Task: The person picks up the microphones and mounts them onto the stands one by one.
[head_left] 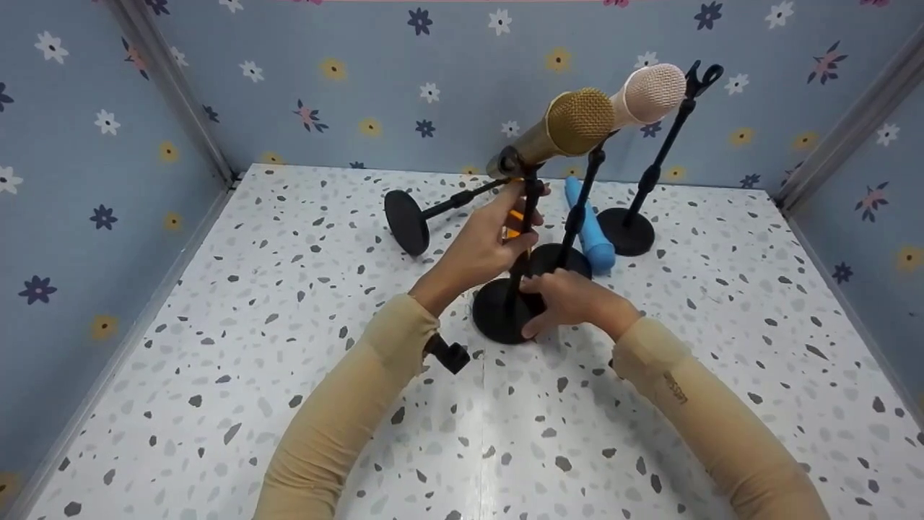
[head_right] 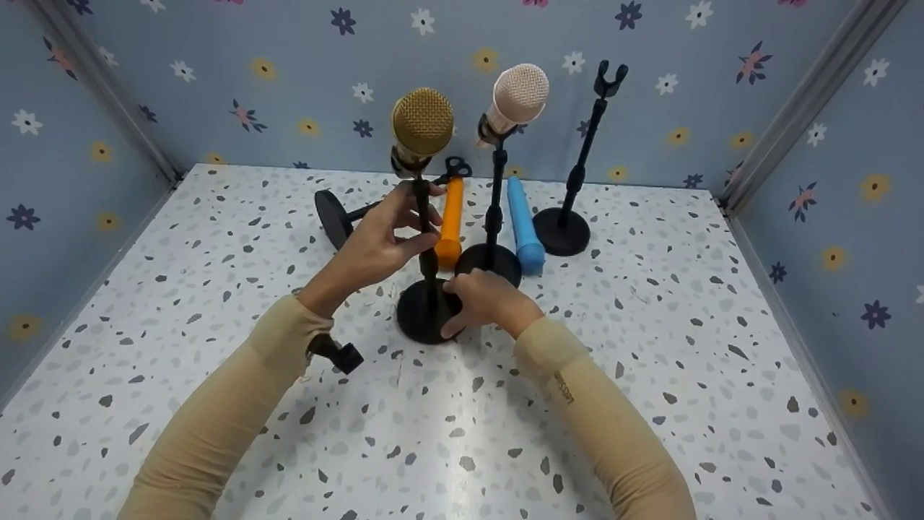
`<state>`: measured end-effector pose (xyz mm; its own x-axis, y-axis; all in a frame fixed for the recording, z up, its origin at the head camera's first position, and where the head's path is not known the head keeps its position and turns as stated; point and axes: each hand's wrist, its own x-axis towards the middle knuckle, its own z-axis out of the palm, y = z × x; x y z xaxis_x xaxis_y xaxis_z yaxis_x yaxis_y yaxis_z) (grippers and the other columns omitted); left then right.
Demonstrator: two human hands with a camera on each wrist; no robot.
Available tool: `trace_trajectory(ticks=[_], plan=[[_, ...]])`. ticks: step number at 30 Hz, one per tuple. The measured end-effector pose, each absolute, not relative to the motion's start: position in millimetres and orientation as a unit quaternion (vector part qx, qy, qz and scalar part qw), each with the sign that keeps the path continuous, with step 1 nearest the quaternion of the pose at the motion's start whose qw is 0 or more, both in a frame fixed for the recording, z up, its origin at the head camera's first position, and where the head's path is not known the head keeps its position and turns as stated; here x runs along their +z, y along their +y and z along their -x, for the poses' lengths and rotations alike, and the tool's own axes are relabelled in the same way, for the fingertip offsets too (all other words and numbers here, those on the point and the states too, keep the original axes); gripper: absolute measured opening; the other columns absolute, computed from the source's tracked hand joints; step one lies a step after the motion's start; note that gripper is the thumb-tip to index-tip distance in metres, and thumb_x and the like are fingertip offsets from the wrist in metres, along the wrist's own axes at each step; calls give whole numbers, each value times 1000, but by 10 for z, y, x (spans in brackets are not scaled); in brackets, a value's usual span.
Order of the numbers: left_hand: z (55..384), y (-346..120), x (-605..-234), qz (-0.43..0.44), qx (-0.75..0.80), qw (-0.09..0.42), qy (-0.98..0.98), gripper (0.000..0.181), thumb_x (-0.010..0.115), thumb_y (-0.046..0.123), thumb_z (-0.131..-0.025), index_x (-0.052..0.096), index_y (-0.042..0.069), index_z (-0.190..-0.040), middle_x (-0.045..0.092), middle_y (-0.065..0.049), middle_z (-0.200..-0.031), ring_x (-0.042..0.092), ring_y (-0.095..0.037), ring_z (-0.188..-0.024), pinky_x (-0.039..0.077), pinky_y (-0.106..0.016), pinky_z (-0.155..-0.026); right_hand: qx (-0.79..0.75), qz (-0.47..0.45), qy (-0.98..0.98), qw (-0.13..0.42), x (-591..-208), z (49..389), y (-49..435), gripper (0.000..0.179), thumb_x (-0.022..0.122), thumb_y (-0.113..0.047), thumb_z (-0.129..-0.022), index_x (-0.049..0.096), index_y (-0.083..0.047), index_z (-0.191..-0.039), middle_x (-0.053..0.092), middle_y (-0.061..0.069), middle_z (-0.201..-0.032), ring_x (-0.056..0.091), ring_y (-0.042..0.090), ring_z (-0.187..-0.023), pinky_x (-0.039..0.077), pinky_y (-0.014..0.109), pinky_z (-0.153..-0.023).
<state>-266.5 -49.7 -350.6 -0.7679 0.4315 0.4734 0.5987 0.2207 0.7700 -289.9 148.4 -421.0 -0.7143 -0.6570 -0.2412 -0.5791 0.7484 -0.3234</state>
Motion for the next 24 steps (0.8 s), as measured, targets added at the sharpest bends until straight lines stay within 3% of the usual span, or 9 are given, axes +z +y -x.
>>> trace_trajectory(ticks=[5, 10, 14, 18, 24], plan=[[2673, -500, -3488, 331, -532, 66, -777, 57, 63, -4, -95, 46, 12, -147, 64, -7, -110, 66, -19, -100, 56, -31, -85, -117, 323, 921, 185, -4203, 2898, 1482, 76, 86, -41, -81, 59, -5, -142, 54, 16, -146, 62, 27, -121, 49, 44, -103], [2678, -506, -3491, 332, -541, 55, -771, 52, 63, -4, -96, 48, 10, -144, 64, -8, -111, 65, -20, -101, 56, -32, -84, -114, 334, 919, 173, -4215, 2900, 1493, 73, 86, -42, -81, 62, -6, -140, 62, 13, -138, 65, 23, -105, 53, 41, -94], [2689, -484, -3521, 325, -566, 53, -756, 37, 64, -3, -97, 55, 5, -133, 67, -7, -112, 67, -19, -104, 55, -33, -88, -115, 338, 919, 165, -4216, 2903, 1526, 72, 86, -42, -80, 63, -6, -138, 67, 11, -128, 65, 22, -92, 55, 39, -85], [2669, -470, -3543, 318, -581, 51, -748, 29, 63, 0, -99, 60, 4, -127, 69, -6, -115, 68, -17, -106, 55, -33, -91, -118, 345, 917, 162, -4212, 2904, 1539, 73, 86, -41, -81, 62, -4, -138, 65, 14, -133, 67, 25, -102, 55, 40, -89], [2655, -486, -3575, 326, -576, 61, -747, 34, 63, -1, -99, 57, 8, -131, 71, -5, -112, 69, -20, -104, 56, -34, -88, -122, 342, 916, 169, -4216, 2904, 1511, 75, 86, -42, -81, 60, -3, -140, 61, 14, -139, 66, 26, -110, 54, 41, -94]])
